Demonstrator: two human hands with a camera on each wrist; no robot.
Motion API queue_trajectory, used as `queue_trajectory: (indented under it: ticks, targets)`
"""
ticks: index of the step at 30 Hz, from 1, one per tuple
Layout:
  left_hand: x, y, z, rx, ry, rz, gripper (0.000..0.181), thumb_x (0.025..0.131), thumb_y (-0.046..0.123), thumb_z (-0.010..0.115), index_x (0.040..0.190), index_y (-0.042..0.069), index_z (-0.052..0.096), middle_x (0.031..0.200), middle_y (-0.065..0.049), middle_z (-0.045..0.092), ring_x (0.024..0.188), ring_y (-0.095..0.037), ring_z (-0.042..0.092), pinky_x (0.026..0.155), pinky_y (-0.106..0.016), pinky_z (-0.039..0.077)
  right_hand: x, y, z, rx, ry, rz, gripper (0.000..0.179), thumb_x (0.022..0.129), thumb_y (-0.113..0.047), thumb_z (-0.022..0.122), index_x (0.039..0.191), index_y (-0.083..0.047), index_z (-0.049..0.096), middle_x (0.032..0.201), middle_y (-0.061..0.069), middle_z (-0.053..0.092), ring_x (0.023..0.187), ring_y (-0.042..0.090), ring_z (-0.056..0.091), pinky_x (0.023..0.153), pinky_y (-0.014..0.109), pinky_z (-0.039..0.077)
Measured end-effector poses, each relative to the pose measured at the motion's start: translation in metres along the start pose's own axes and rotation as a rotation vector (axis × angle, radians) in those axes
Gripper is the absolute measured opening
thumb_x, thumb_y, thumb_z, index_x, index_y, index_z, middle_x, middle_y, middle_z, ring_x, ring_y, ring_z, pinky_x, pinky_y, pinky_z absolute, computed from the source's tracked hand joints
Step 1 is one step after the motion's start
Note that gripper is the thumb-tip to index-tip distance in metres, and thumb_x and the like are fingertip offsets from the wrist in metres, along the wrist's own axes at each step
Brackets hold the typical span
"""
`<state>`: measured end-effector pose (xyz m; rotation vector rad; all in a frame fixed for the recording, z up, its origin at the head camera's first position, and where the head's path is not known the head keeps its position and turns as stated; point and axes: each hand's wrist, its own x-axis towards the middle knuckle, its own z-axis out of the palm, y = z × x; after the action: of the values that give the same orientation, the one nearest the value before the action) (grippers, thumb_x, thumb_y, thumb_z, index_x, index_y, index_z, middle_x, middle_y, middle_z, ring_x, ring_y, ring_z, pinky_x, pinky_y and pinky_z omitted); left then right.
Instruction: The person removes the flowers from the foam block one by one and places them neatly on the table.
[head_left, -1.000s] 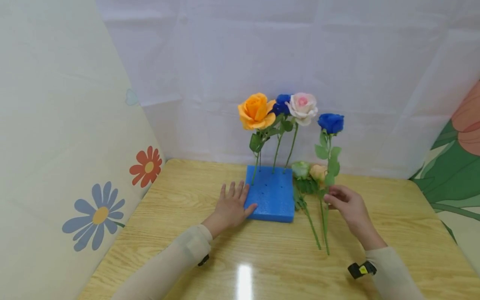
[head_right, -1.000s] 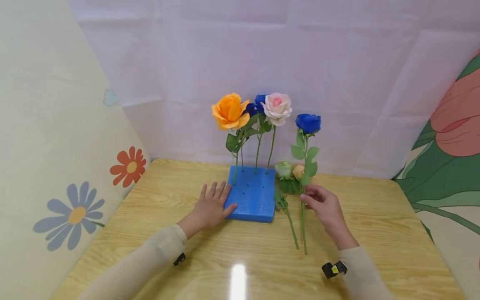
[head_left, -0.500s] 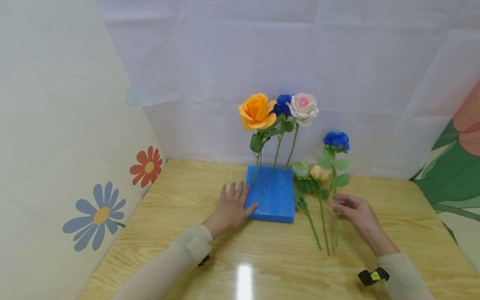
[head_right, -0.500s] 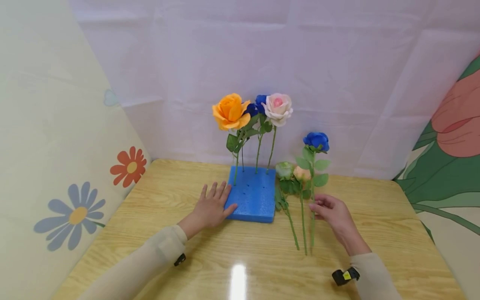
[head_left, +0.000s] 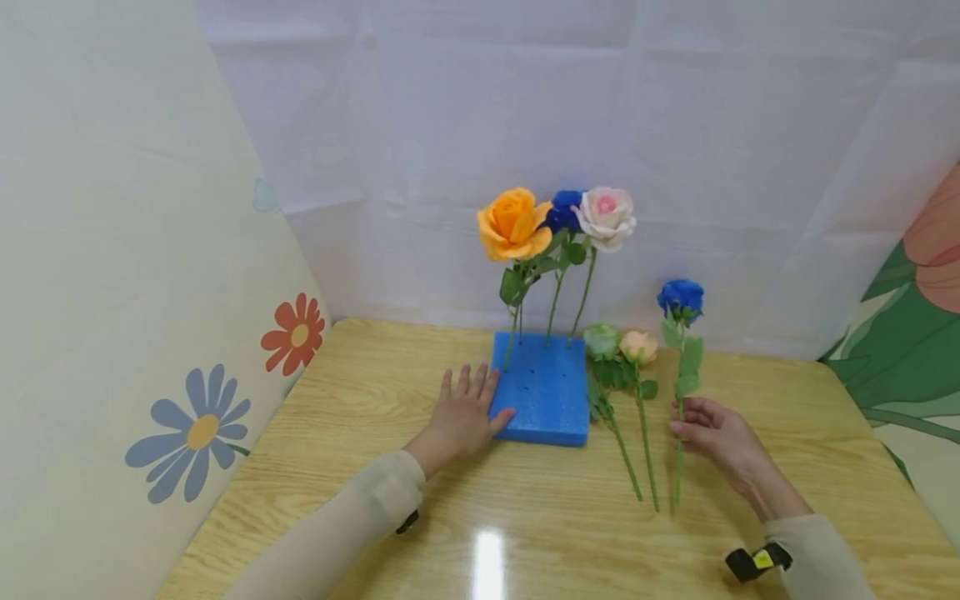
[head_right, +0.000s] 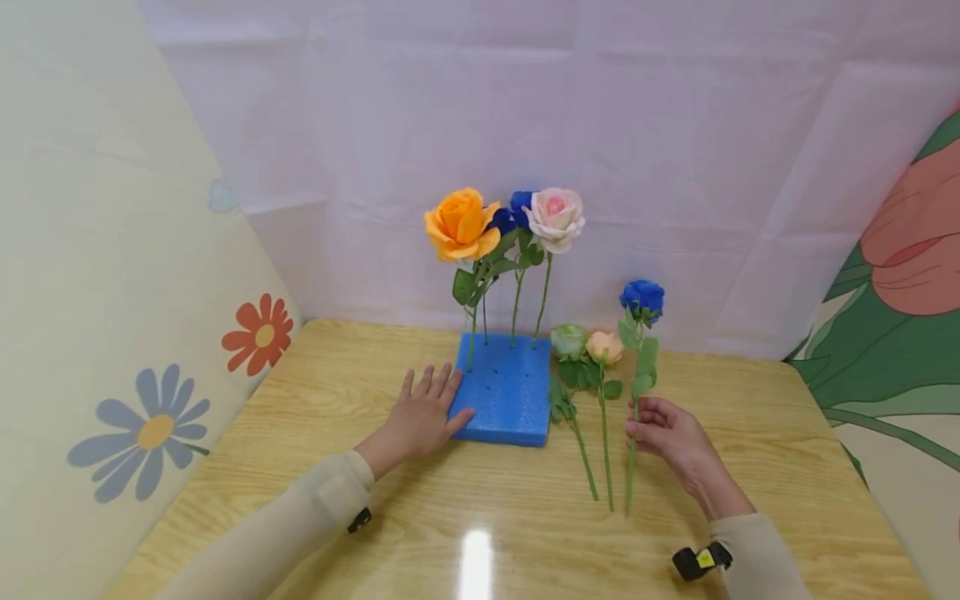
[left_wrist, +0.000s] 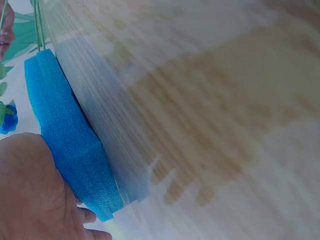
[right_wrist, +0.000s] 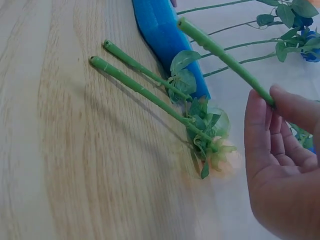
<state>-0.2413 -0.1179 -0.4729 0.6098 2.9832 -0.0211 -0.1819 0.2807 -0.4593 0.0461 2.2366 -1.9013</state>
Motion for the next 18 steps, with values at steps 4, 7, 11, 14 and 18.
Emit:
queue_trajectory:
  ticks: [4, 7, 11, 14, 18]
  targets:
    - [0.0, 0.0001, 0.0, -0.006, -0.001, -0.004, 0.081, 0.104, 0.066, 0.022, 0.164, 0.011, 0.016, 0.169, -0.014, 0.013, 0.154, -0.042, 0.013, 0.121, -0.063, 0.005, -0.0013, 0.0016, -0.0025, 0.017, 0.01, -0.001, 0.064, 0.099, -0.011, 0.067, 0.147, 0.015, 0.033, 0.111, -0.002, 0.059, 0.098, 0.006, 0.065, 0.084, 0.025, 0.057]
    - [0.0002, 0.0, 0.0001, 0.001, -0.001, -0.005, 0.081, 0.104, 0.066, 0.021, 0.164, 0.012, 0.015, 0.169, -0.013, 0.013, 0.154, -0.041, 0.013, 0.122, -0.062, 0.005, -0.0015, 0.0019, -0.0033, 0.02, 0.038, 0.007, 0.065, 0.098, -0.012, 0.068, 0.147, 0.013, 0.035, 0.108, -0.006, 0.059, 0.095, 0.004, 0.065, 0.084, 0.024, 0.057]
    - [0.0, 0.0, -0.0001, -0.003, 0.006, -0.002, 0.081, 0.104, 0.065, 0.023, 0.163, 0.011, 0.017, 0.169, -0.014, 0.015, 0.154, -0.042, 0.015, 0.121, -0.063, 0.006, -0.0019, 0.0021, -0.0026, 0.008, 0.072, 0.021, 0.066, 0.098, -0.013, 0.069, 0.148, 0.013, 0.035, 0.105, -0.008, 0.06, 0.093, 0.002, 0.064, 0.083, 0.023, 0.056]
    - [-0.0002, 0.0002, -0.0002, -0.008, 0.008, 0.0, 0.08, 0.104, 0.065, 0.024, 0.163, 0.011, 0.018, 0.169, -0.014, 0.015, 0.154, -0.042, 0.015, 0.121, -0.063, 0.006, -0.0023, 0.0032, -0.0024, 0.004, 0.087, 0.038, 0.068, 0.097, -0.015, 0.07, 0.149, 0.013, 0.035, 0.105, -0.009, 0.06, 0.093, 0.002, 0.063, 0.083, 0.023, 0.056]
    - [0.0007, 0.0004, 0.0003, 0.001, 0.001, -0.004, 0.081, 0.104, 0.066, 0.022, 0.164, 0.011, 0.016, 0.169, -0.014, 0.014, 0.154, -0.042, 0.014, 0.121, -0.063, 0.005, -0.0023, 0.0056, -0.0042, 0.016, 0.099, 0.058, 0.07, 0.097, -0.017, 0.071, 0.15, 0.012, 0.035, 0.105, -0.01, 0.06, 0.094, 0.002, 0.063, 0.085, 0.023, 0.056]
